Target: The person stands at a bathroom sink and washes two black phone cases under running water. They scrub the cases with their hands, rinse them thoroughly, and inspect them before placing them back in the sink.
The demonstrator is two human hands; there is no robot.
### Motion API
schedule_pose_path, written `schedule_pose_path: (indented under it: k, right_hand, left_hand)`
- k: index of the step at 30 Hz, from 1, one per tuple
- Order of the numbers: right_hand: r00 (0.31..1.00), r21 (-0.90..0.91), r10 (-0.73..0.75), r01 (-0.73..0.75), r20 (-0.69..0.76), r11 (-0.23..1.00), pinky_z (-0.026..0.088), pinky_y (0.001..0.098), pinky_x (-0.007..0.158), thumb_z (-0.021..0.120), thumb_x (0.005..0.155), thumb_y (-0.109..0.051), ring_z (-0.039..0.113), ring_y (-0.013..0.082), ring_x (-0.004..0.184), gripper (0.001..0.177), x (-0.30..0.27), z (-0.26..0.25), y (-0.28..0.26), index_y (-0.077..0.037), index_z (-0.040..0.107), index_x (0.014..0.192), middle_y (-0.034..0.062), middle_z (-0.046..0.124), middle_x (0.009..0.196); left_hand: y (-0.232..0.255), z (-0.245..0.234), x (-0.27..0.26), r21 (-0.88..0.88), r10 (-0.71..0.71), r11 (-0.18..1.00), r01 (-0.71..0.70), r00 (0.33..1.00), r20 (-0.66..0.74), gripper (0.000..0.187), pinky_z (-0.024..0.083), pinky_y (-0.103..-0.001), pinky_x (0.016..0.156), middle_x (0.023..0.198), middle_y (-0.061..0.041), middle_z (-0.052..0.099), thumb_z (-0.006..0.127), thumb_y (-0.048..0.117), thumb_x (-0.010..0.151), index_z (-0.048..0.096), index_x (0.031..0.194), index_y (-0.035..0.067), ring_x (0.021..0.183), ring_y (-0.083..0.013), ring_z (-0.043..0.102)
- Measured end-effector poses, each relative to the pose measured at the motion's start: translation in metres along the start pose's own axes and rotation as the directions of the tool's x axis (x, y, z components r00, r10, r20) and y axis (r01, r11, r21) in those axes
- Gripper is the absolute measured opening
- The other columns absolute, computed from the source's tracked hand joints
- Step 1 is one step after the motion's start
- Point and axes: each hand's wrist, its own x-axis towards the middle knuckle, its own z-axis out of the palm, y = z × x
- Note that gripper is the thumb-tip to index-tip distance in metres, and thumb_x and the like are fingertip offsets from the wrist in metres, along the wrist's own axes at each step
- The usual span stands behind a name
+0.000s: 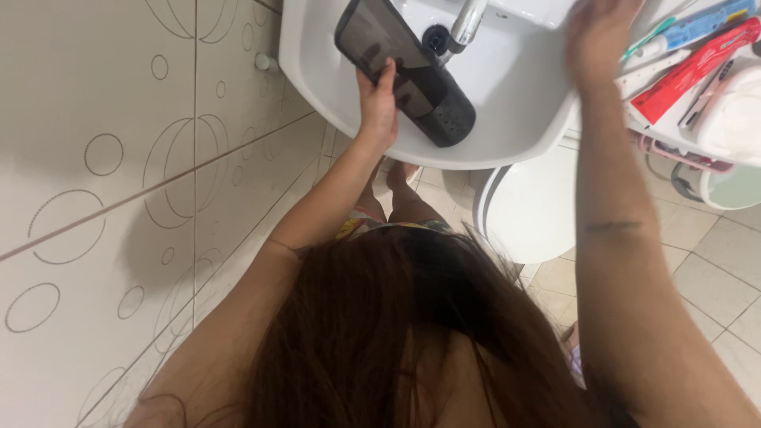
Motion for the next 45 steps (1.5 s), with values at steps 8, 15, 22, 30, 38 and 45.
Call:
schedule_pose_path:
  k: [8, 15, 22, 30, 38, 45]
  right_hand:
    - [0.687, 0.108, 0.583, -0.682, 0.433, 0.724, 0.055, 0.0444, 0.095, 0.061, 0.114, -0.018, 0.07, 0.0384, 0.102, 0.023, 0.051, -0.05, -0.036, 0.004, 0.069, 0.115, 0.0254, 0.073, 0.11]
    - [0.836, 0.376, 0.381, -0.525, 0.395, 0.763, 0.048, 0.0451, 0.115, 0.06, 0.104, -0.012, 0.065, 0.0392, 0.125, 0.032, 0.005, -0.065, -0.09, -0.001, 0.065, 0.134, 0.0242, 0.066, 0.136]
    - [0.91, 0.388, 0.295, -0.394, 0.291, 0.833, 0.047, 0.0451, 0.111, 0.059, 0.113, -0.018, 0.061, 0.0391, 0.127, 0.028, -0.009, -0.035, -0.165, -0.002, 0.066, 0.135, 0.0222, 0.065, 0.136]
    - [0.75, 0.731, 0.014, -0.648, 0.661, 0.214, 0.04, 0.039, 0.124, 0.047, 0.119, -0.042, 0.057, 0.03, 0.14, 0.054, 0.037, -0.012, -0.236, -0.013, 0.039, 0.164, 0.0116, 0.062, 0.145]
    - [0.788, 0.531, -0.005, -0.41, 0.615, 0.742, 0.054, 0.0507, 0.091, 0.083, 0.1, -0.031, 0.065, 0.0455, 0.111, 0.064, 0.068, -0.027, -0.257, -0.011, 0.045, 0.146, 0.0207, 0.059, 0.139]
    - [0.818, 0.53, -0.067, -0.305, 0.571, 0.791, 0.055, 0.0504, 0.088, 0.085, 0.099, -0.026, 0.068, 0.0437, 0.108, 0.052, 0.066, -0.032, -0.252, -0.007, 0.053, 0.136, 0.0166, 0.069, 0.128]
  left_hand:
    - [0.017, -0.002, -0.014, -0.047, 0.052, 0.998, -0.052, 0.999, -0.004, 0.063, 0.051, -0.048, 0.106, 0.143, -0.014, 0.05, 0.069, 0.021, 0.099, 0.035, 0.15, 0.006, 0.132, -0.0287, 0.053]
    - [0.023, -0.005, -0.025, -0.152, -0.001, 0.988, -0.007, 0.999, -0.048, 0.06, 0.051, -0.049, 0.105, 0.141, -0.01, 0.05, 0.069, 0.016, 0.096, 0.036, 0.146, 0.013, 0.131, -0.0272, 0.052]
    - [0.023, -0.003, -0.04, -0.101, 0.122, 0.988, -0.119, 0.992, 0.019, 0.069, 0.05, -0.046, 0.095, 0.148, -0.012, 0.048, 0.066, 0.004, 0.092, 0.035, 0.153, 0.014, 0.13, -0.0256, 0.052]
    - [0.036, 0.01, -0.04, 0.025, 0.423, 0.903, -0.429, 0.897, 0.127, 0.062, 0.042, -0.035, 0.118, 0.153, -0.014, 0.05, 0.065, 0.009, 0.105, 0.035, 0.159, 0.002, 0.141, -0.0219, 0.05]
    - [0.032, -0.008, -0.027, 0.224, 0.463, 0.837, -0.499, 0.864, 0.196, 0.053, 0.043, -0.032, 0.115, 0.147, -0.01, 0.057, 0.06, -0.001, 0.098, 0.045, 0.149, 0.0, 0.135, -0.0173, 0.055]
    - [0.028, -0.034, -0.009, 0.343, 0.292, 0.877, -0.337, 0.94, 0.177, 0.013, 0.045, -0.031, 0.06, 0.08, -0.003, 0.063, 0.06, -0.005, 0.091, 0.067, 0.102, -0.007, 0.069, -0.011, 0.055]
